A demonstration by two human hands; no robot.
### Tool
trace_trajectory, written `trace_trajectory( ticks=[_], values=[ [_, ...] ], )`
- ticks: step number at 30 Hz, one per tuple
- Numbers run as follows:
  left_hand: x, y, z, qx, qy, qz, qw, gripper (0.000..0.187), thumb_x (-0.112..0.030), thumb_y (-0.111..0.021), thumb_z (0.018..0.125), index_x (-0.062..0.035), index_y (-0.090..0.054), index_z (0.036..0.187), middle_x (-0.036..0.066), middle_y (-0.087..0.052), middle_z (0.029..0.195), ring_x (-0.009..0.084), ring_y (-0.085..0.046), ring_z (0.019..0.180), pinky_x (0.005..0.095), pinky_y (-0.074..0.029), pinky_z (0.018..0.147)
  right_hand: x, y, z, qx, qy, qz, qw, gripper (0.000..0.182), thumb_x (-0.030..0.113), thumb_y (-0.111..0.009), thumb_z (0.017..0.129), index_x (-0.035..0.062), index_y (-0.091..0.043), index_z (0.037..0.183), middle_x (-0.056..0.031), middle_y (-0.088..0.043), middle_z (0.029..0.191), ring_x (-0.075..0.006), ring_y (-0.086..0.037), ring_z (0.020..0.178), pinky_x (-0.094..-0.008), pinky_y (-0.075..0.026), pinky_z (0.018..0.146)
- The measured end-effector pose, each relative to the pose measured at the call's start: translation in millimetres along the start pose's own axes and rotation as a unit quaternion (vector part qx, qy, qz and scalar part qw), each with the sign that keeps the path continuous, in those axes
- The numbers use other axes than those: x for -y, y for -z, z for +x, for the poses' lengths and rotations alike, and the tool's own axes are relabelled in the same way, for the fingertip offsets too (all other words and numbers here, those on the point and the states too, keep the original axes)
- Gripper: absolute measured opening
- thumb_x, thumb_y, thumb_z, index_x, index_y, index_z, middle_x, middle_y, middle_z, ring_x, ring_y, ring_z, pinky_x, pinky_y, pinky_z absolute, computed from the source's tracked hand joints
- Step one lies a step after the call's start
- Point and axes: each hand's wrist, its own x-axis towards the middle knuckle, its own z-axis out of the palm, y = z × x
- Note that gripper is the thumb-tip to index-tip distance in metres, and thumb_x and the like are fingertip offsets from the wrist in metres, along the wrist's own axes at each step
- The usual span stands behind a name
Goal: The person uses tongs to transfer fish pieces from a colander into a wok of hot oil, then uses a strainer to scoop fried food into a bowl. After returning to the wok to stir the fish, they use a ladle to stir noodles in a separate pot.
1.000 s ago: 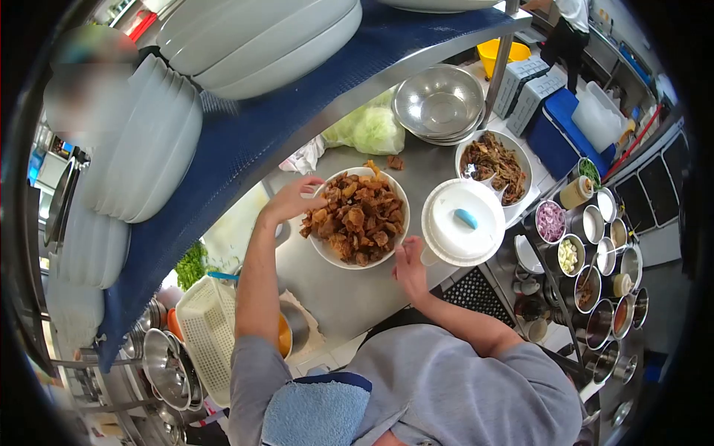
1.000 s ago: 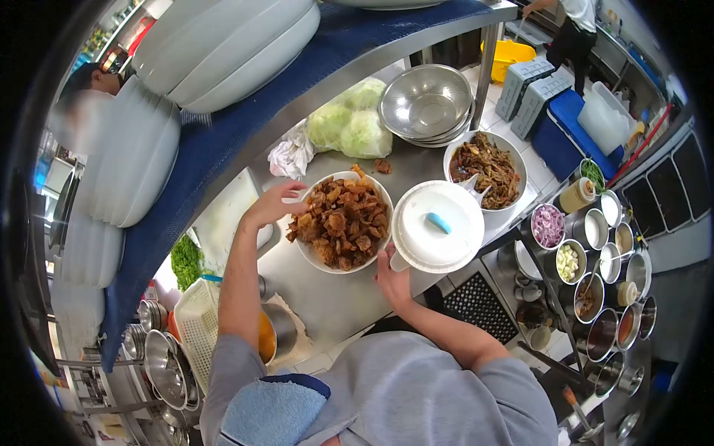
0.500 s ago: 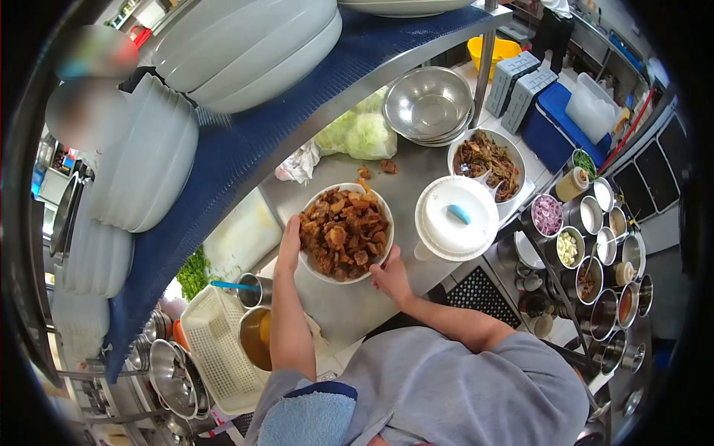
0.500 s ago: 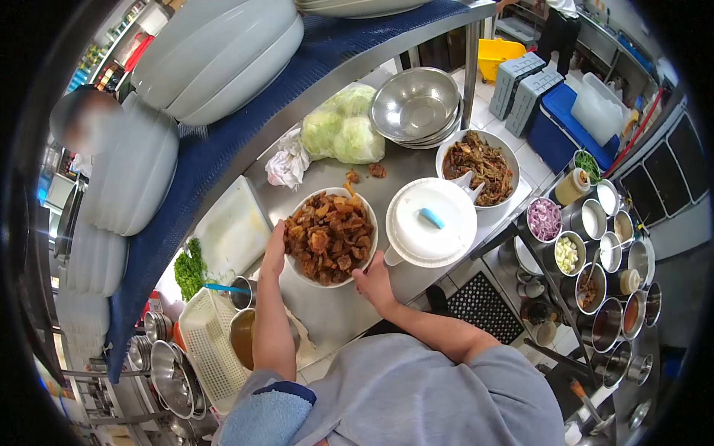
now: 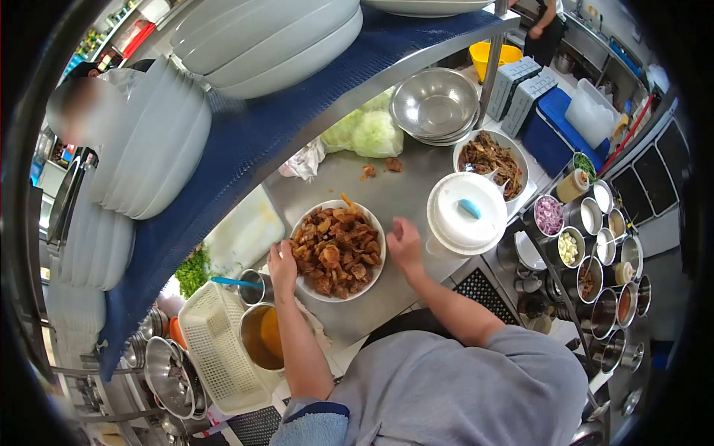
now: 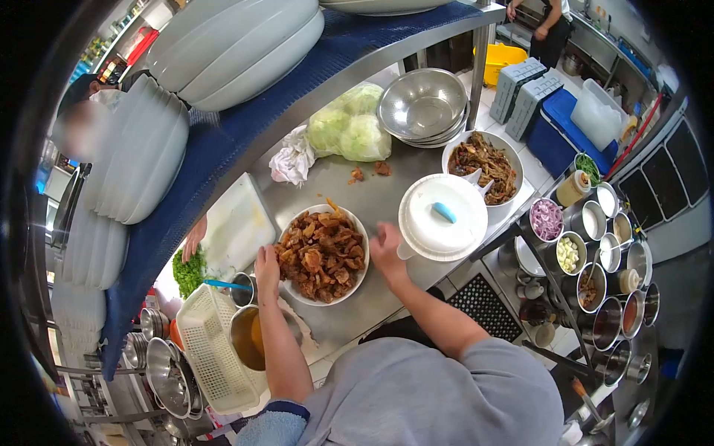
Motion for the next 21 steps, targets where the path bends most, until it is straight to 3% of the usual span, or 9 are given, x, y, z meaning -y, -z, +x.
trace_trajectory(
  ticks=[1,4,5,8,13,16,18,21],
  values=[
    [-12,4,-6,-0.021,-0.017,0.037,0.999,0.059,-0.043,-0.049,0.094,0.0020,-0.050,0.132,0.026,-0.050,0.133,0.0369,-0.046,0.125,0.0396,-0.032,0.108,4,-8,19,-0.073,0.051,-0.021,0.996,0.029,0.000,-0.058,0.077,0.0039,-0.058,0.106,-0.0152,-0.061,0.097,-0.0276,-0.058,0.081,-0.0379,-0.048,0.072],
    [-38,16,3,0.001,-0.209,0.077,0.975,0.040,-0.027,-0.061,0.088,0.0020,-0.060,0.116,0.024,-0.056,0.122,0.0363,-0.054,0.113,0.0400,-0.043,0.098,9,-28,80,-0.188,0.068,-0.084,0.976,0.030,-0.001,-0.061,0.073,0.0060,-0.059,0.102,-0.0152,-0.058,0.106,-0.0331,-0.055,0.098,-0.0432,-0.045,0.084],
    [-55,14,5,-0.006,-0.264,0.026,0.964,0.026,-0.015,-0.066,0.083,0.0015,-0.065,0.102,0.021,-0.063,0.108,0.0347,-0.061,0.098,0.0391,-0.049,0.085,11,-33,95,-0.228,0.075,-0.097,0.966,0.029,0.000,-0.062,0.072,0.0070,-0.058,0.101,-0.0153,-0.058,0.106,-0.0337,-0.054,0.101,-0.0444,-0.043,0.086],
    [-98,-8,28,0.065,-0.372,0.037,0.925,0.022,-0.015,-0.069,0.081,-0.0016,-0.068,0.099,0.016,-0.066,0.096,0.0301,-0.064,0.088,0.0377,-0.050,0.082,9,-46,130,-0.264,0.078,-0.128,0.953,0.027,0.000,-0.065,0.070,0.0096,-0.057,0.094,-0.0141,-0.058,0.106,-0.0339,-0.053,0.106,-0.0463,-0.042,0.088],
    [-151,-74,59,0.242,-0.389,0.165,0.874,0.026,-0.018,-0.066,0.081,-0.0025,-0.068,0.101,0.020,-0.067,0.100,0.0355,-0.064,0.094,0.0405,-0.051,0.084,-9,-55,153,-0.221,0.102,-0.168,0.955,0.023,0.003,-0.067,0.069,0.0118,-0.055,0.087,-0.0099,-0.060,0.096,-0.0321,-0.054,0.103,-0.0451,-0.042,0.085],
    [-155,-122,83,0.222,-0.452,0.231,0.832,0.025,-0.020,-0.064,0.081,-0.0024,-0.069,0.099,0.022,-0.067,0.100,0.0363,-0.063,0.096,0.0426,-0.051,0.086,-8,-53,144,-0.210,0.063,-0.120,0.968,0.021,0.005,-0.066,0.070,0.0099,-0.054,0.087,-0.0091,-0.059,0.088,-0.0321,-0.055,0.097,-0.0449,-0.042,0.082],
    [-160,-156,95,0.230,-0.407,0.291,0.835,0.031,-0.024,-0.066,0.080,-0.0035,-0.066,0.103,0.019,-0.067,0.102,0.0357,-0.063,0.096,0.0416,-0.050,0.087,18,-39,114,-0.199,0.005,-0.051,0.979,0.020,0.006,-0.065,0.071,0.0075,-0.054,0.087,-0.0105,-0.057,0.084,-0.0326,-0.055,0.093,-0.0448,-0.042,0.080],
    [-169,-192,104,0.231,-0.353,0.309,0.852,0.037,-0.027,-0.069,0.074,-0.0044,-0.065,0.103,0.018,-0.067,0.100,0.0353,-0.063,0.094,0.0420,-0.050,0.086,32,-24,65,-0.181,0.020,0.042,0.982,0.019,0.004,-0.065,0.074,0.0030,-0.053,0.089,-0.0126,-0.055,0.084,-0.0298,-0.055,0.085,-0.0395,-0.044,0.076]
  ],
)
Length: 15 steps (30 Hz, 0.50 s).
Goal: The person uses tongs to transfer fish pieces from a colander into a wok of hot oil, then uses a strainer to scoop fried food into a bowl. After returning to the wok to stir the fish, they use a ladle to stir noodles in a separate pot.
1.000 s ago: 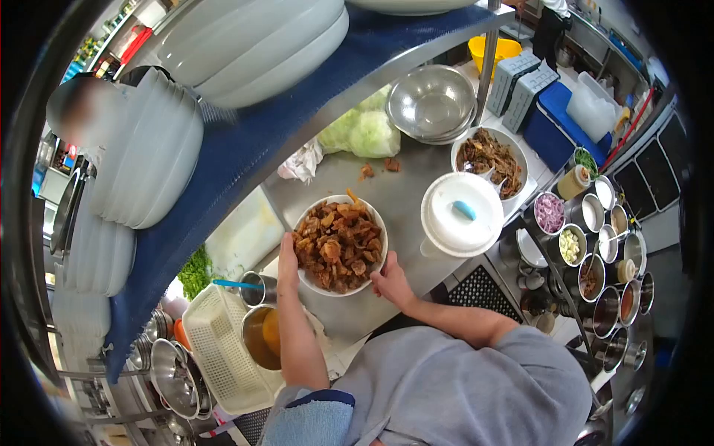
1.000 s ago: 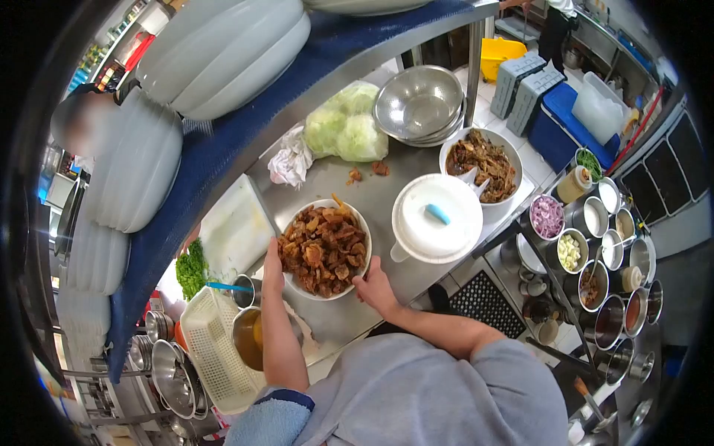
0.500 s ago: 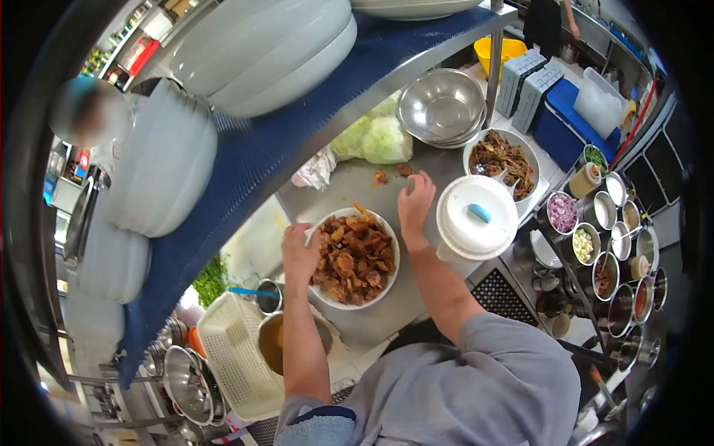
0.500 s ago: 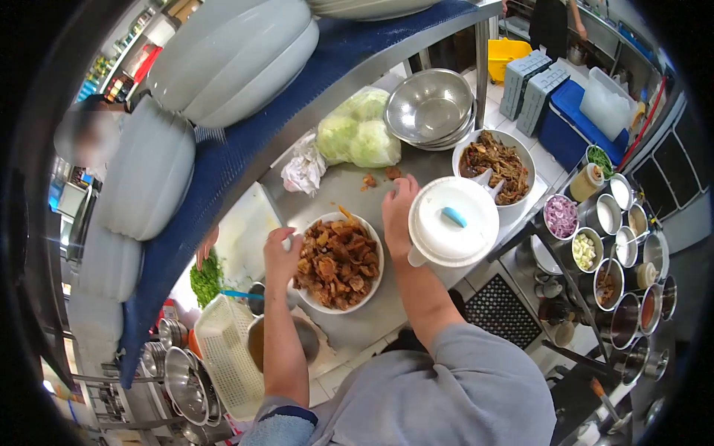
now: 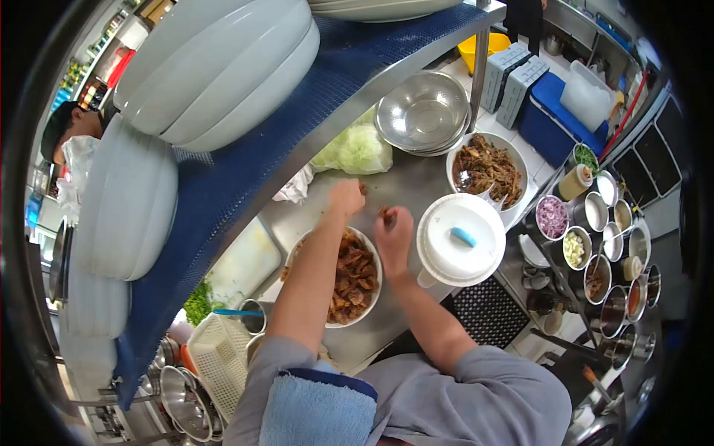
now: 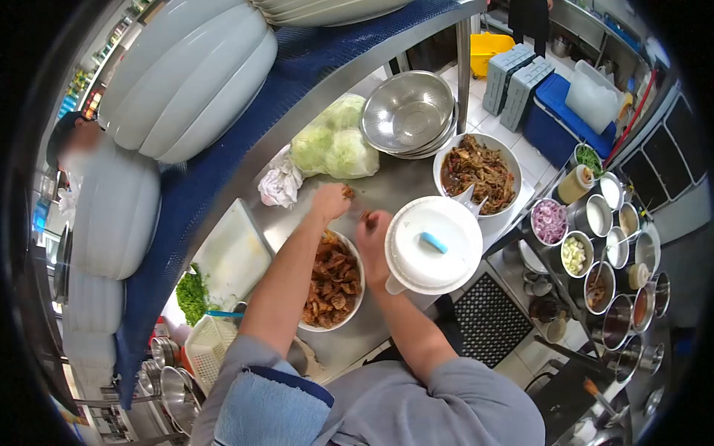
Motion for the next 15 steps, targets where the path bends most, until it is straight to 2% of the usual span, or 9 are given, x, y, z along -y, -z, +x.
trace_trajectory(
  ticks=[1,4,7,9,11,12,13,15],
  values=[
    [-3,-7,8,0.002,0.016,-0.010,1.000,0.038,-0.028,-0.071,0.072,-0.0045,-0.064,0.102,0.018,-0.067,0.099,0.0353,-0.063,0.093,0.0424,-0.050,0.086,3,8,-12,0.014,-0.006,0.009,1.000,0.019,0.004,-0.065,0.075,0.0021,-0.053,0.091,-0.0129,-0.054,0.085,-0.0281,-0.055,0.082,-0.0377,-0.045,0.074],
    [10,-50,35,-0.089,0.007,0.018,0.996,0.037,-0.027,-0.074,0.066,-0.0059,-0.065,0.094,0.017,-0.068,0.092,0.0355,-0.064,0.087,0.0429,-0.052,0.081,17,29,-32,0.049,0.038,0.012,0.998,0.023,0.003,-0.066,0.076,0.0018,-0.053,0.095,-0.0119,-0.053,0.088,-0.0254,-0.055,0.079,-0.0357,-0.046,0.074],
    [33,-56,51,-0.044,-0.080,0.011,0.996,0.032,-0.025,-0.074,0.065,-0.0069,-0.066,0.091,0.015,-0.069,0.086,0.0336,-0.066,0.080,0.0415,-0.053,0.076,19,39,-42,0.108,0.080,0.076,0.988,0.025,0.002,-0.065,0.076,0.0017,-0.052,0.097,-0.0122,-0.054,0.092,-0.0262,-0.056,0.080,-0.0353,-0.046,0.075],
    [37,-28,35,0.091,-0.104,-0.005,0.990,0.028,-0.022,-0.074,0.067,-0.0064,-0.066,0.088,0.014,-0.069,0.083,0.0303,-0.066,0.078,0.0389,-0.053,0.075,19,47,-50,0.153,0.089,0.060,0.982,0.026,0.001,-0.065,0.076,0.0016,-0.052,0.098,-0.0128,-0.054,0.093,-0.0277,-0.055,0.084,-0.0352,-0.046,0.075],
    [26,29,-17,0.066,-0.091,-0.076,0.991,0.028,-0.018,-0.073,0.069,-0.0046,-0.065,0.092,0.014,-0.069,0.084,0.0274,-0.066,0.078,0.0360,-0.053,0.073,33,54,-52,0.181,0.092,0.073,0.977,0.026,0.001,-0.065,0.075,0.0015,-0.052,0.098,-0.0132,-0.054,0.093,-0.0283,-0.055,0.085,-0.0356,-0.046,0.075],
    [29,48,-40,0.020,-0.095,-0.127,0.987,0.031,-0.017,-0.073,0.069,-0.0046,-0.064,0.097,0.014,-0.068,0.085,0.0262,-0.066,0.077,0.0353,-0.053,0.073,33,56,-55,0.208,0.078,0.079,0.972,0.026,0.001,-0.066,0.074,0.0017,-0.053,0.096,-0.0144,-0.055,0.097,-0.0298,-0.056,0.089,-0.0359,-0.046,0.078],
    [34,63,-68,-0.028,-0.102,-0.175,0.979,0.035,-0.016,-0.073,0.070,-0.0046,-0.064,0.101,0.014,-0.068,0.087,0.0250,-0.065,0.077,0.0345,-0.053,0.072,35,57,-59,0.228,0.095,0.089,0.965,0.026,0.000,-0.066,0.073,0.0020,-0.053,0.095,-0.0144,-0.056,0.099,-0.0311,-0.055,0.091,-0.0377,-0.046,0.079],
    [35,99,-133,-0.059,-0.062,-0.189,0.978,0.042,-0.017,-0.074,0.071,-0.0046,-0.062,0.109,0.013,-0.066,0.092,0.0230,-0.063,0.077,0.0339,-0.052,0.073,42,59,-60,0.260,0.135,0.108,0.950,0.026,-0.001,-0.066,0.072,0.0027,-0.053,0.094,-0.0146,-0.057,0.103,-0.0335,-0.054,0.095,-0.0413,-0.045,0.081]
  ],
)
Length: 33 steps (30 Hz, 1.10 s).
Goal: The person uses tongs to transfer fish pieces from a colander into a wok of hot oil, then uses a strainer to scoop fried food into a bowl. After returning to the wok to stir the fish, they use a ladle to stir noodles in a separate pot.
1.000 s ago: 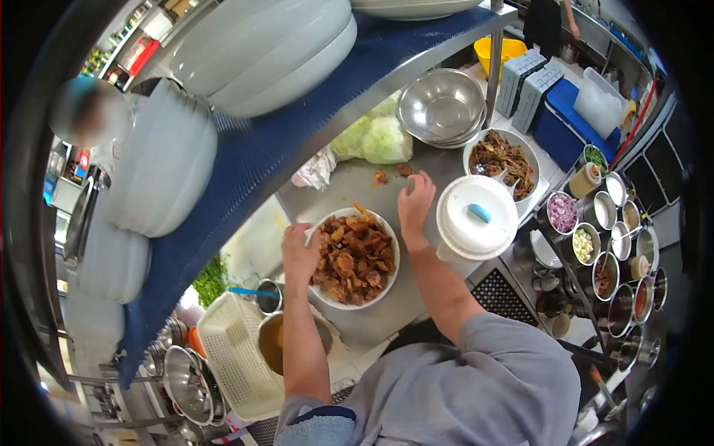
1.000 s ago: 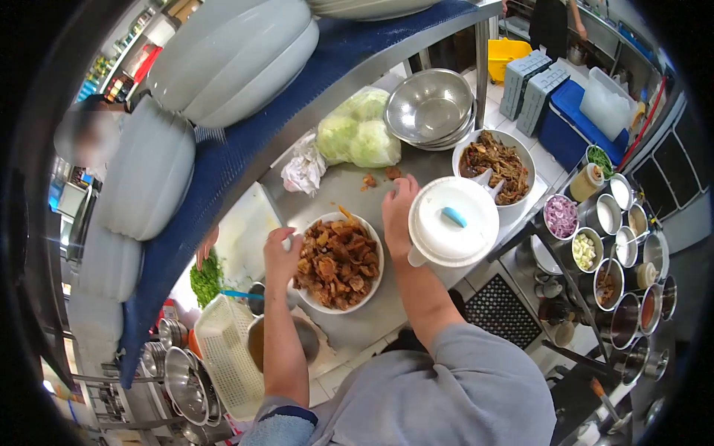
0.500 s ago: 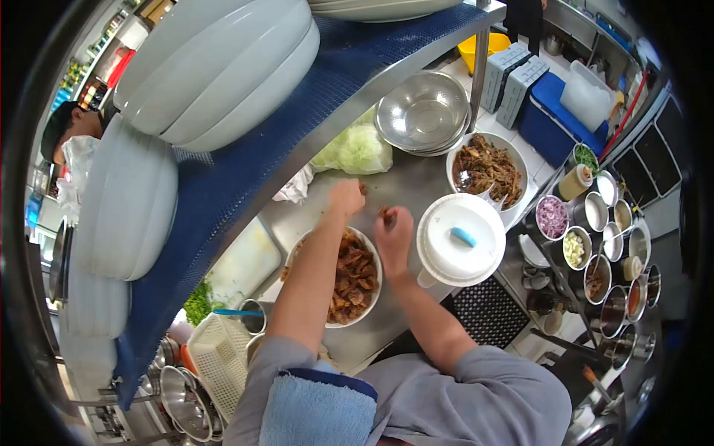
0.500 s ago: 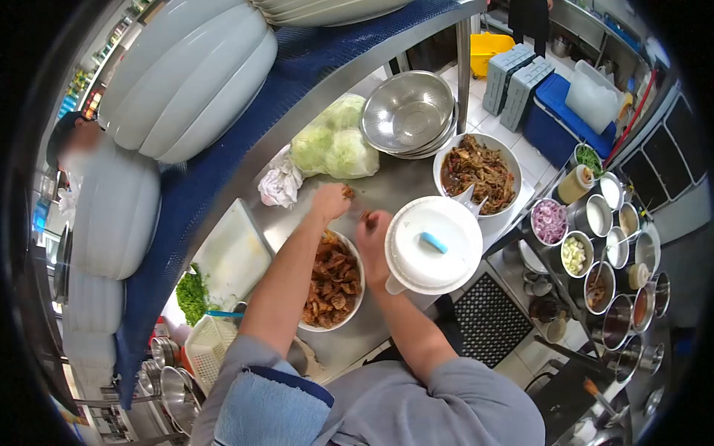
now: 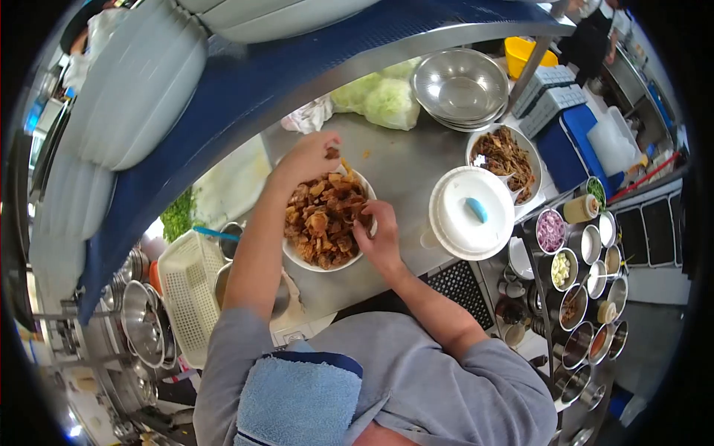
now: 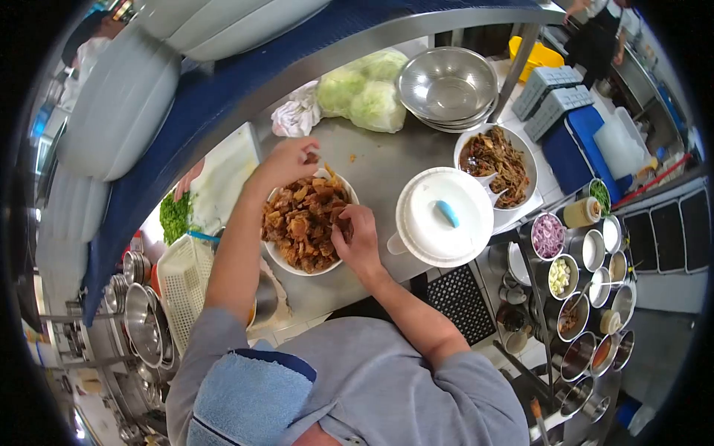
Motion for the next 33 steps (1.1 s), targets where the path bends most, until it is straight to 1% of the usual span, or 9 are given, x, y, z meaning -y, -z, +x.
trace_trajectory(
  ticks=[5,8,9,12,16,19,23,28,33],
  values=[
    [-2,22,-91,-0.034,0.112,-0.029,0.993,0.043,-0.018,-0.073,0.076,-0.0031,-0.060,0.115,0.012,-0.067,0.097,0.0226,-0.062,0.086,0.0325,-0.051,0.080,-6,-1,-5,0.086,0.113,-0.069,0.987,0.028,0.006,-0.073,0.072,0.0052,-0.058,0.095,-0.0130,-0.056,0.112,-0.0336,-0.053,0.108,-0.0423,-0.043,0.092],
    [27,-11,-100,-0.038,0.058,-0.132,0.989,0.042,-0.019,-0.072,0.080,-0.0042,-0.060,0.118,0.014,-0.068,0.102,0.0234,-0.063,0.089,0.0317,-0.050,0.083,-7,-2,-13,0.105,0.132,-0.094,0.981,0.028,0.010,-0.075,0.073,0.0059,-0.060,0.096,-0.0128,-0.055,0.116,-0.0339,-0.051,0.111,-0.0423,-0.042,0.094],
    [27,-15,-104,-0.016,0.078,-0.068,0.995,0.040,-0.018,-0.071,0.083,-0.0045,-0.060,0.119,0.014,-0.068,0.107,0.0228,-0.065,0.092,0.0314,-0.050,0.085,-7,-1,-12,0.106,0.135,-0.101,0.980,0.028,0.011,-0.076,0.073,0.0061,-0.061,0.097,-0.0129,-0.054,0.117,-0.0342,-0.050,0.112,-0.0422,-0.041,0.095],
    [23,-13,-111,-0.030,0.136,-0.075,0.987,0.038,-0.019,-0.069,0.085,-0.0042,-0.060,0.119,0.013,-0.069,0.108,0.0226,-0.065,0.092,0.0317,-0.050,0.085,-13,0,-17,0.089,0.112,-0.093,0.985,0.025,0.010,-0.074,0.076,0.0047,-0.061,0.097,-0.0140,-0.054,0.119,-0.0347,-0.049,0.113,-0.0426,-0.041,0.096],
    [31,-24,-147,-0.266,0.191,-0.188,0.926,0.036,-0.021,-0.062,0.089,-0.0054,-0.060,0.121,0.017,-0.067,0.105,0.0300,-0.064,0.097,0.0375,-0.050,0.086,-13,3,-19,0.046,0.027,-0.048,0.997,0.021,0.013,-0.065,0.086,0.0025,-0.058,0.102,-0.0168,-0.053,0.119,-0.0359,-0.048,0.114,-0.0438,-0.040,0.097],
    [41,-69,-165,-0.407,0.251,-0.129,0.869,0.040,-0.022,-0.056,0.092,-0.0002,-0.054,0.125,0.021,-0.060,0.118,0.0340,-0.059,0.107,0.0396,-0.046,0.092,-27,-2,-10,0.005,0.014,-0.041,0.999,0.022,0.016,-0.053,0.094,0.0005,-0.055,0.109,-0.0195,-0.054,0.117,-0.0365,-0.050,0.111,-0.0433,-0.039,0.098],
    [45,-105,-170,-0.466,0.258,-0.130,0.836,0.051,-0.028,-0.048,0.095,0.0100,-0.045,0.129,0.031,-0.047,0.130,0.0433,-0.049,0.117,0.0428,-0.037,0.102,-39,-18,18,0.008,-0.084,0.016,0.996,0.030,0.023,-0.047,0.098,-0.0007,-0.054,0.115,-0.0215,-0.055,0.120,-0.0369,-0.052,0.112,-0.0420,-0.041,0.097],
    [45,-115,-170,-0.469,0.275,-0.199,0.816,0.053,-0.031,-0.044,0.097,0.0098,-0.044,0.131,0.030,-0.051,0.128,0.0423,-0.050,0.117,0.0415,-0.037,0.102,-45,-45,61,0.065,-0.054,-0.067,0.994,0.039,0.031,-0.041,0.099,0.0008,-0.057,0.118,-0.0233,-0.059,0.118,-0.0408,-0.054,0.110,-0.0447,-0.043,0.095],
    [52,-132,-171,-0.500,0.222,-0.205,0.812,0.052,-0.028,-0.045,0.097,0.0102,-0.044,0.131,0.030,-0.054,0.125,0.0418,-0.051,0.118,0.0419,-0.037,0.102,-54,-56,81,0.147,-0.090,-0.128,0.977,0.040,0.035,-0.040,0.098,0.0039,-0.064,0.108,-0.0214,-0.064,0.105,-0.0417,-0.058,0.102,-0.0458,-0.045,0.090]
  ],
)
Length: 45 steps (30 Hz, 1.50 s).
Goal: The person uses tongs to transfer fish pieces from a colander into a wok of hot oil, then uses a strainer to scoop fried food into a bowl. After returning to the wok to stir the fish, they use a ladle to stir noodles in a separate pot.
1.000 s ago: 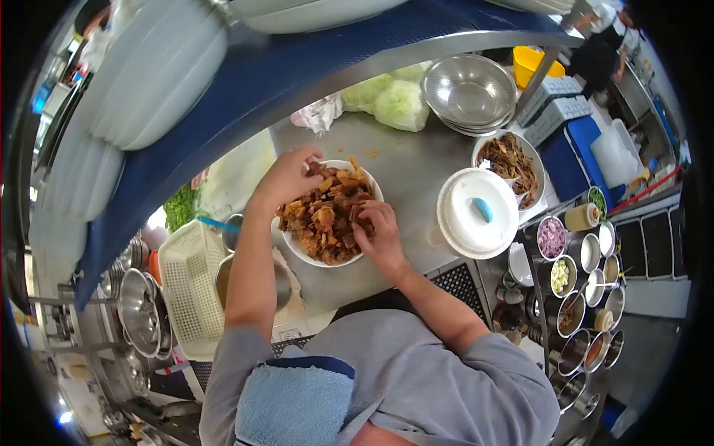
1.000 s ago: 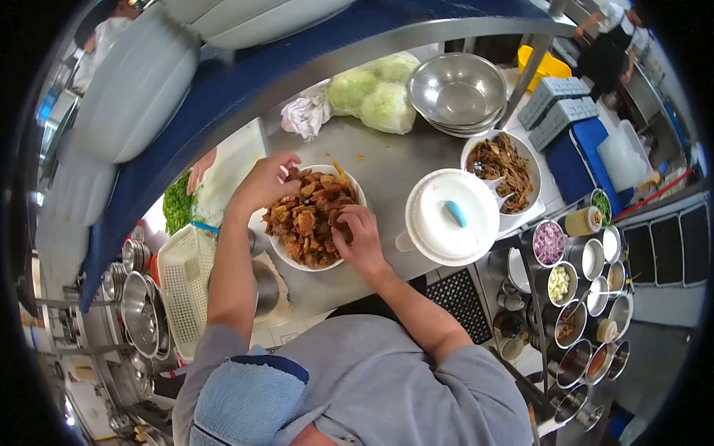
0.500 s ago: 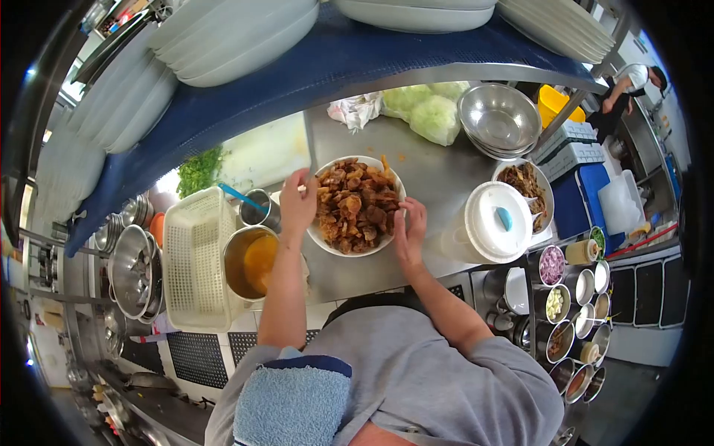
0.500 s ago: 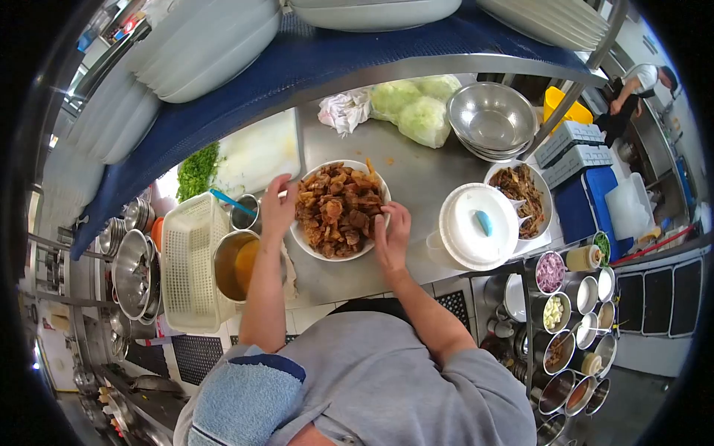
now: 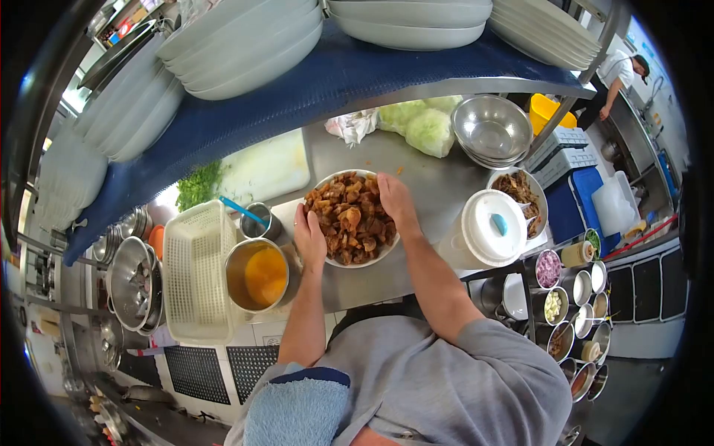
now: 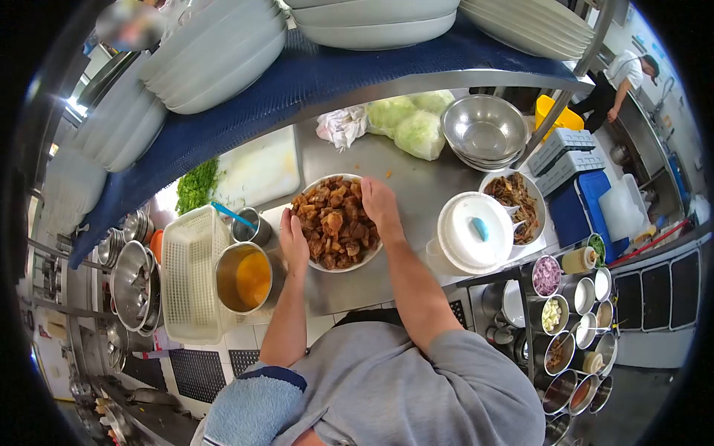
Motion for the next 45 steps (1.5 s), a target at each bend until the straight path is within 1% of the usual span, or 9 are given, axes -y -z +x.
trace_trajectory(
  ticks=[7,11,16,19,25,31,37,40,45],
  values=[
    [9,3,-7,0.014,-0.016,0.076,0.997,0.049,-0.027,-0.040,0.101,0.0063,-0.043,0.136,0.022,-0.051,0.133,0.0321,-0.047,0.124,0.0370,-0.033,0.107,1,6,12,0.055,-0.044,0.063,0.995,0.049,0.039,-0.039,0.099,-0.0002,-0.062,0.116,-0.0235,-0.062,0.117,-0.0358,-0.057,0.113,-0.0369,-0.043,0.096],
    [8,9,-10,0.011,0.054,0.046,0.997,0.050,-0.029,-0.039,0.101,0.0052,-0.043,0.137,0.022,-0.048,0.136,0.0319,-0.045,0.128,0.0363,-0.031,0.108,-15,10,-6,-0.032,-0.034,0.145,0.988,0.051,0.039,-0.037,0.100,-0.0029,-0.060,0.118,-0.0208,-0.062,0.118,-0.0313,-0.057,0.113,-0.0355,-0.041,0.097],
    [20,0,-17,-0.019,0.032,-0.054,0.998,0.049,-0.025,-0.041,0.101,0.0068,-0.041,0.138,0.022,-0.048,0.137,0.0320,-0.044,0.128,0.0370,-0.031,0.108,-16,15,-63,-0.140,-0.051,0.128,0.980,0.043,0.031,-0.037,0.102,-0.0047,-0.056,0.117,-0.0211,-0.060,0.113,-0.0329,-0.057,0.104,-0.0378,-0.041,0.096],
    [23,-11,-15,-0.030,0.032,-0.124,0.991,0.051,-0.026,-0.040,0.100,0.0089,-0.040,0.137,0.022,-0.047,0.138,0.0300,-0.045,0.128,0.0359,-0.031,0.109,-1,6,-82,-0.212,-0.051,0.195,0.956,0.043,0.034,-0.037,0.103,-0.0025,-0.054,0.119,-0.0180,-0.061,0.112,-0.0272,-0.057,0.103,-0.0361,-0.042,0.095],
    [2,-54,5,-0.020,-0.004,-0.154,0.988,0.051,-0.027,-0.041,0.098,0.0084,-0.041,0.135,0.023,-0.054,0.129,0.0295,-0.050,0.121,0.0377,-0.037,0.103,-24,10,-40,-0.302,-0.106,0.313,0.894,0.041,0.033,-0.038,0.102,-0.0019,-0.052,0.120,-0.0166,-0.061,0.112,-0.0250,-0.057,0.106,-0.0341,-0.042,0.094],
    [7,-104,21,-0.029,-0.016,-0.079,0.996,0.053,-0.029,-0.040,0.098,0.0060,-0.039,0.137,0.026,-0.049,0.132,0.0380,-0.046,0.122,0.0422,-0.033,0.105,-38,-1,-59,-0.392,-0.102,0.167,0.899,0.039,0.029,-0.039,0.102,-0.0021,-0.050,0.123,-0.0173,-0.057,0.118,-0.0261,-0.055,0.107,-0.0360,-0.043,0.093],
    [-6,-124,5,-0.005,0.034,-0.104,0.994,0.059,-0.029,-0.042,0.098,0.0056,-0.028,0.144,0.027,-0.035,0.145,0.0399,-0.033,0.134,0.0435,-0.024,0.112,-24,5,-120,-0.291,-0.148,0.287,0.901,0.035,0.025,-0.041,0.102,-0.0013,-0.051,0.123,-0.0141,-0.057,0.117,-0.0209,-0.057,0.101,-0.0327,-0.047,0.085],
    [-16,-112,-15,0.000,0.069,-0.130,0.989,0.062,-0.025,-0.045,0.097,0.0062,-0.023,0.146,0.028,-0.029,0.148,0.0404,-0.027,0.138,0.0429,-0.020,0.114,-20,22,-152,-0.161,-0.144,0.288,0.933,0.035,0.026,-0.042,0.102,-0.0006,-0.050,0.124,-0.0120,-0.058,0.114,-0.0168,-0.060,0.093,-0.0291,-0.048,0.079],
    [-47,-48,-79,0.058,-0.088,-0.012,0.994,0.062,-0.015,-0.048,0.093,0.0066,-0.023,0.145,0.028,-0.027,0.149,0.0411,-0.025,0.140,0.0445,-0.020,0.115,-32,43,-175,0.149,-0.188,0.379,0.894,0.043,0.035,-0.041,0.102,0.0016,-0.046,0.130,-0.0120,-0.059,0.119,-0.0190,-0.062,0.096,-0.0294,-0.049,0.079]
  ],
)
